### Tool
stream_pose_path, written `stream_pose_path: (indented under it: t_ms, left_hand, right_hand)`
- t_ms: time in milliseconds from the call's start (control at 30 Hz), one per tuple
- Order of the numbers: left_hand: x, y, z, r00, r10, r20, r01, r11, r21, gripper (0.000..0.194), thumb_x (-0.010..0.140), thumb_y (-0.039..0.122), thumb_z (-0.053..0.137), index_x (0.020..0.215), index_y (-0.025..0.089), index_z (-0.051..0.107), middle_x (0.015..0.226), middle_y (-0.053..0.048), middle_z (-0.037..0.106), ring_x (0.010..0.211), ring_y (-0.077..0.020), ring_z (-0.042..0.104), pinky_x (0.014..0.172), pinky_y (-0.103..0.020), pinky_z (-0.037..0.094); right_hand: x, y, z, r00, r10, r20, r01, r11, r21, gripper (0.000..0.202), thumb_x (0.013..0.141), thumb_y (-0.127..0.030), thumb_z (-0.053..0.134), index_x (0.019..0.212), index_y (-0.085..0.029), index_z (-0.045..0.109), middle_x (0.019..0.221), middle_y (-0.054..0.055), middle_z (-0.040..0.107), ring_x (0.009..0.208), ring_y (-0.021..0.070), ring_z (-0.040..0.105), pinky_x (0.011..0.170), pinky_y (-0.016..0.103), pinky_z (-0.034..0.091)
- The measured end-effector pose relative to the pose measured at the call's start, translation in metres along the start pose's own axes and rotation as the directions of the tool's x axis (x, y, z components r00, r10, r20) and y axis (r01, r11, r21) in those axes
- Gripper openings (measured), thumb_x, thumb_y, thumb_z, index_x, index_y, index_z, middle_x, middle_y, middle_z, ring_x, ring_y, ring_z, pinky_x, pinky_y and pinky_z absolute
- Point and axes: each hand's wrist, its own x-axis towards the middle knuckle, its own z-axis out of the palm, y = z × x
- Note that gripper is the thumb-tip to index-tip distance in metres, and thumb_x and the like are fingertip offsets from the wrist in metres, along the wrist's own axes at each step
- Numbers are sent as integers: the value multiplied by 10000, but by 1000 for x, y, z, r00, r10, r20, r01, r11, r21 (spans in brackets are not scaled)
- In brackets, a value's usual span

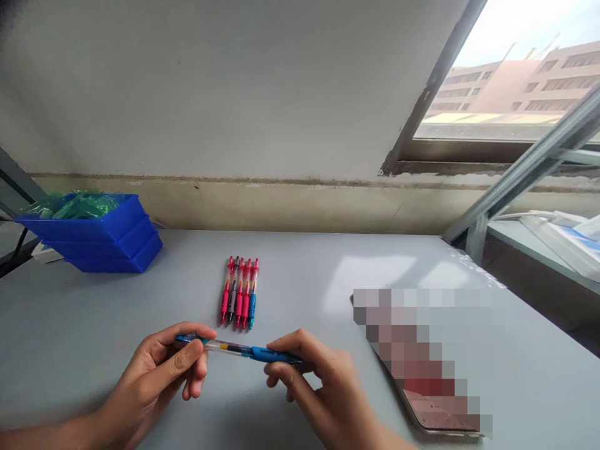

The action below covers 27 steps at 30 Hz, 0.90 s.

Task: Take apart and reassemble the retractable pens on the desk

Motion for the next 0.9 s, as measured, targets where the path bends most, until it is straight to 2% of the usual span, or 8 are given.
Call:
stream_pose_path:
  t_ms: [133, 233, 333, 433, 567, 633, 767, 900]
  left_hand:
    - [1, 0, 1, 999, 4, 45, -4, 1000, 1, 242, 649, 394, 739, 776, 189, 724, 529, 14, 610, 440, -91, 545, 449, -206, 420]
    - [2, 2, 1, 1000, 15, -5, -15, 1000, 10, 234, 647, 381, 745, 778, 188, 726, 527, 17, 613, 435, -79, 539, 447, -192, 414]
    - [4, 2, 0, 999, 18, -35, -18, 1000, 22, 240, 642, 377, 749, 789, 189, 726, 531, 17, 622, 438, -79, 540, 449, -190, 417]
    - [5, 2, -1, 1000, 29, -5, -29, 999, 24, 231, 645, 379, 746, 785, 195, 725, 532, 16, 626, 446, -84, 547, 455, -194, 423]
    - [3, 3, 0, 999, 32, 6, -33, 999, 5, 223, 650, 377, 744, 778, 195, 728, 537, 12, 626, 452, -89, 549, 459, -201, 421]
    - [2, 4, 1, 999, 33, -27, -33, 999, -8, 218, 645, 372, 749, 777, 199, 730, 536, 14, 626, 448, -85, 543, 460, -200, 415]
    - [2, 6, 1, 1000, 8, -30, -8, 1000, -18, 233, 629, 383, 758, 769, 198, 734, 532, 9, 625, 446, -87, 540, 460, -205, 409]
    - [4, 7, 2, 1000, -8, 0, 8, 999, -48, 238, 611, 389, 767, 744, 195, 730, 498, 13, 606, 426, -88, 517, 438, -209, 390]
  right_hand:
    - [0, 0, -3, 988, 104, 111, -111, 992, 63, 408, 941, -416, 306, 717, -179, 551, 491, -21, 488, 432, 97, 443, 427, 226, 373]
    - [2, -2, -3, 998, 42, -37, -39, 997, 73, 186, 885, -365, 464, 967, -208, 521, 699, 5, 565, 516, 101, 491, 475, 225, 420]
    - [4, -1, -1, 991, 48, -122, -39, 997, 72, 102, 848, -314, 527, 864, -214, 515, 697, 3, 575, 476, 86, 485, 418, 202, 389]
    - [6, 1, 0, 991, 125, -44, -116, 979, 168, 203, 880, -372, 472, 795, -195, 523, 591, -8, 556, 425, 78, 461, 384, 196, 359]
    - [8, -2, 0, 985, 159, 63, -171, 941, 293, 317, 909, -440, 381, 1020, -178, 520, 590, 1, 570, 459, 100, 498, 433, 225, 427]
    - [9, -4, 0, 988, 150, 17, -150, 958, 245, 308, 870, -406, 470, 1091, -192, 481, 687, 28, 604, 521, 118, 528, 440, 230, 441]
    - [8, -5, -2, 993, 101, -65, -100, 995, 19, 104, 838, -304, 521, 805, -206, 518, 676, 22, 599, 485, 103, 491, 402, 217, 376]
    - [7, -8, -6, 995, 58, 82, -51, 995, -85, 366, 924, -384, 359, 658, -189, 516, 573, 15, 554, 500, 112, 485, 477, 248, 377]
